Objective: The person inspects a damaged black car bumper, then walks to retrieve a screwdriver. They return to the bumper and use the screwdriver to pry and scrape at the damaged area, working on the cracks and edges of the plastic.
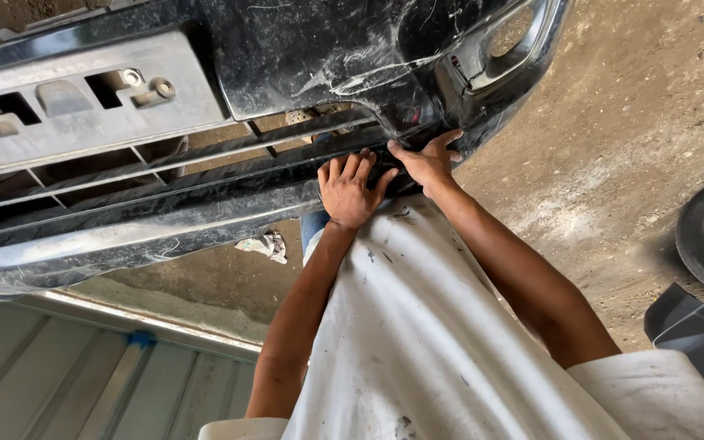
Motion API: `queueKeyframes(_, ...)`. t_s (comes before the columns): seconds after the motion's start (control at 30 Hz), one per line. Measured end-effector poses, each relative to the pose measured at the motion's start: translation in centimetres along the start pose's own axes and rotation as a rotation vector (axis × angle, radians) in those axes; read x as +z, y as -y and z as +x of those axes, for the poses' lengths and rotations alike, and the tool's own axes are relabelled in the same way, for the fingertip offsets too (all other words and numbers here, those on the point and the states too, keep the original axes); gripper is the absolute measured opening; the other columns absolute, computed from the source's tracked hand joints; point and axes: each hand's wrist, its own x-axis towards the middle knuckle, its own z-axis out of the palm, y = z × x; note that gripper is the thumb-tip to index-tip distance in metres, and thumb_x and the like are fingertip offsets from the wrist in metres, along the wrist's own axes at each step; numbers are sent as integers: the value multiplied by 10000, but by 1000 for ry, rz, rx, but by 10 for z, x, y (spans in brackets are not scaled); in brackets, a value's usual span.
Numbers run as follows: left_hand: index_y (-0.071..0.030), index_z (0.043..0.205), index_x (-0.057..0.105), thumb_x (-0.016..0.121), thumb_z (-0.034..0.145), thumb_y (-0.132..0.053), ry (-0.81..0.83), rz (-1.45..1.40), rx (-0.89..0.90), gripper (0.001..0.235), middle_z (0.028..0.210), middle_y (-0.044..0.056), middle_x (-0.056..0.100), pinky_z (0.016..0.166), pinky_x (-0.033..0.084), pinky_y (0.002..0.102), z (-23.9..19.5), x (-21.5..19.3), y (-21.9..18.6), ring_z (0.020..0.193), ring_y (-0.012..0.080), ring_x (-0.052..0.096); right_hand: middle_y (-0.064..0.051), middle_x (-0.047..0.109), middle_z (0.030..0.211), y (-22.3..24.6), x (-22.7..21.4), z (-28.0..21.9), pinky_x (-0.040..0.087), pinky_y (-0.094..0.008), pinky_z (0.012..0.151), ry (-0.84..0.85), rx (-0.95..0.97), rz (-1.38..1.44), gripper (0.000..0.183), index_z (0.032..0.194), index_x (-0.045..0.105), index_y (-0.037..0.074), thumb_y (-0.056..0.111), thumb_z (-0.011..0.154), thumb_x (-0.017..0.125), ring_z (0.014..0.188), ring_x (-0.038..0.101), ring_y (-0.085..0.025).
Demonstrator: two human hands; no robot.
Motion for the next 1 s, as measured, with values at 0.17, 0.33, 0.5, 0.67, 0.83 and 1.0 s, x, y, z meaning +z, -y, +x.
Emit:
queueKeyframes(0.17,-118,1139,727,712,919,-569,-29,1,22,502,1112,6,683,915,422,442,1,0,0,1004,270,590,-404,-162,1614,-6,-12,0,548,-606,999,107,-31,95,1514,1470,-408,97,407,784,906,1384,422,-508)
queueKeyframes(0.33,-116,1158,727,708,944,-549,-28,-10,11,483,1146,-6,685,912,422,439,-2,1,1,991,266,580,-310,436,1565,-25,-22,9,535,-643,935,337,-192,280,1524,1414,-495,92,288,742,859,1270,593,-424)
queueKeyframes(0.5,-118,1161,720,692,950,-534,1,-20,6,467,1157,-6,682,919,422,435,0,1,4,999,254,585,-276,514,1439,-8,-17,1,587,-665,892,212,-130,230,1509,1439,-444,48,236,731,875,1187,646,-429)
queueKeyframes(0.67,-110,1182,721,689,965,-518,6,-48,-2,463,1156,5,677,921,422,428,0,0,7,1005,251,587,-298,500,1429,0,-7,1,576,-684,904,132,-126,140,1549,1427,-414,-24,304,735,933,1206,628,-435)
queueKeyframes(0.83,-102,1170,725,696,965,-519,42,-74,-31,466,1155,2,675,938,424,436,3,-5,6,1018,257,592,-325,640,1378,-19,-13,25,518,-720,943,352,-164,172,1190,1584,219,-201,381,823,925,1224,667,-455)
queueKeyframes(1.0,-107,1180,713,686,969,-512,-2,-112,-19,457,1186,6,677,948,421,439,0,-5,9,1032,259,595,-168,666,1281,-4,-22,-6,532,-675,896,333,-173,160,757,1394,435,25,325,819,826,1186,657,-373)
